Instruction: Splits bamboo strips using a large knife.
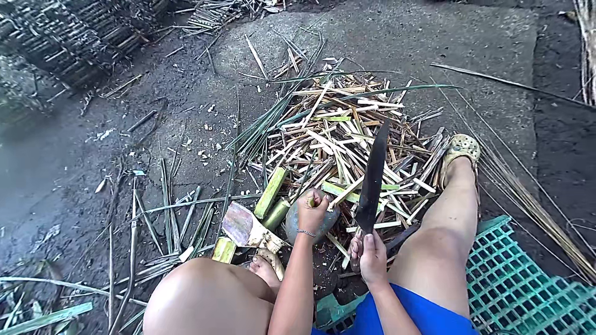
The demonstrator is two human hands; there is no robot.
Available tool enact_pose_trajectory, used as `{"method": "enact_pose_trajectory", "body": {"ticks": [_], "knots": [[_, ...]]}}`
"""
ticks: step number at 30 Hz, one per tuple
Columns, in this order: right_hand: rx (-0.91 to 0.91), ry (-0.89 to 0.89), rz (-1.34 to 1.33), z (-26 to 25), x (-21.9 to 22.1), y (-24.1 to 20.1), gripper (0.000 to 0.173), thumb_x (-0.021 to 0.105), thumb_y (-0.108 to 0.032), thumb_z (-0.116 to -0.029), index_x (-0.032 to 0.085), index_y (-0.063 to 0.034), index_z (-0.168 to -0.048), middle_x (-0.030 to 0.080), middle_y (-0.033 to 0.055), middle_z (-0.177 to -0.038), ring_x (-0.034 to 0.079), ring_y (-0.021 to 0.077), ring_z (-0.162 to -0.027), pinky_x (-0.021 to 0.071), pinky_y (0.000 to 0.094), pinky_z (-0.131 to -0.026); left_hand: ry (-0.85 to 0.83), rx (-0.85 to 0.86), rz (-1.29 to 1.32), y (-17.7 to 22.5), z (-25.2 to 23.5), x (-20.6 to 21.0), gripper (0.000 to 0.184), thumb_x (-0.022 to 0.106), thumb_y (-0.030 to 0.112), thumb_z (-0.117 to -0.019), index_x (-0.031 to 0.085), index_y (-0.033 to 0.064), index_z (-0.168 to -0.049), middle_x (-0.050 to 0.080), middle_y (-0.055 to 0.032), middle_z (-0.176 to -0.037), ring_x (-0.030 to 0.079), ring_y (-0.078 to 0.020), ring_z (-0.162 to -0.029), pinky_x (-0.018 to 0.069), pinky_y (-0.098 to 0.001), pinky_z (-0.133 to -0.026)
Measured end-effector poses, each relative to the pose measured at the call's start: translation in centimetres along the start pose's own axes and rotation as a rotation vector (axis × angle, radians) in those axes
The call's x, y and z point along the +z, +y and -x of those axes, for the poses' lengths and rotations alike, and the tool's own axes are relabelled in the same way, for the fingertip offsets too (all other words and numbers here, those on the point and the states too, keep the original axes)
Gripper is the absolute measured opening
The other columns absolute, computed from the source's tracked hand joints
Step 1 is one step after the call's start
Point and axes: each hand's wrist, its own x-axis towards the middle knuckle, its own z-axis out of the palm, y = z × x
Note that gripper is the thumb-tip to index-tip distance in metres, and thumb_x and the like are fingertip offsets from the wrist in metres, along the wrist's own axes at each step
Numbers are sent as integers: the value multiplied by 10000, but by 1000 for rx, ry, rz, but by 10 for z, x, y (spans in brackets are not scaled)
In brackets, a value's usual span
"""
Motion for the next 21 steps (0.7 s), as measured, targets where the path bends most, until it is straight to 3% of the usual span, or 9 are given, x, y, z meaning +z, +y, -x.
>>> {"method": "enact_pose_trajectory", "body": {"ticks": [2, 5, 9, 15, 21], "knots": [[-11, -88, -61, 0, -2, -15, 511, 439, -708, -970, 557, -211, -959, 520, -165, -614, 512, -16, -490, 483, 176, -478, -41, 31, -86, -4, 0, 2, 403, 684, -22, -843, 428, 174, -601, 399, 130, -541, 372, 43, -494, 325, -154, -501], [20, -195, -29, -1, 4, -39, 589, 413, -774, -927, 558, -203, -902, 478, -151, -590, 470, -17, -461, 442, 175, -435, -50, 93, -117, -12, 6, 5, 402, 737, 68, -856, 454, 157, -585, 400, 133, -528, 368, 50, -484, 315, -156, -491], [14, -260, 86, -4, 14, -55, 573, 385, -738, -970, 560, -200, -880, 472, -159, -600, 450, -41, -464, 420, 146, -432, -28, 187, -146, -16, 15, 8, 312, 674, 87, -850, 499, 120, -594, 429, 129, -532, 395, 72, -492, 332, -141, -484], [56, -279, 218, -4, 24, -73, 446, 383, -544, -1063, 570, -186, -876, 459, -177, -595, 447, -68, -476, 418, 120, -453, 69, 249, -189, -27, 24, 13, 197, 679, 8, -805, 603, -8, -625, 619, -6, -585, 584, 1, -547, 504, -185, -555], [81, -312, 256, -2, 23, -73, 437, 380, -527, -1069, 564, -192, -858, 444, -174, -584, 439, -70, -469, 410, 119, -449, 110, 249, -147, -26, 27, 18, 267, 724, 66, -846, 593, 19, -618, 613, 25, -583, 576, 13, -531, 513, -189, -538]]}}
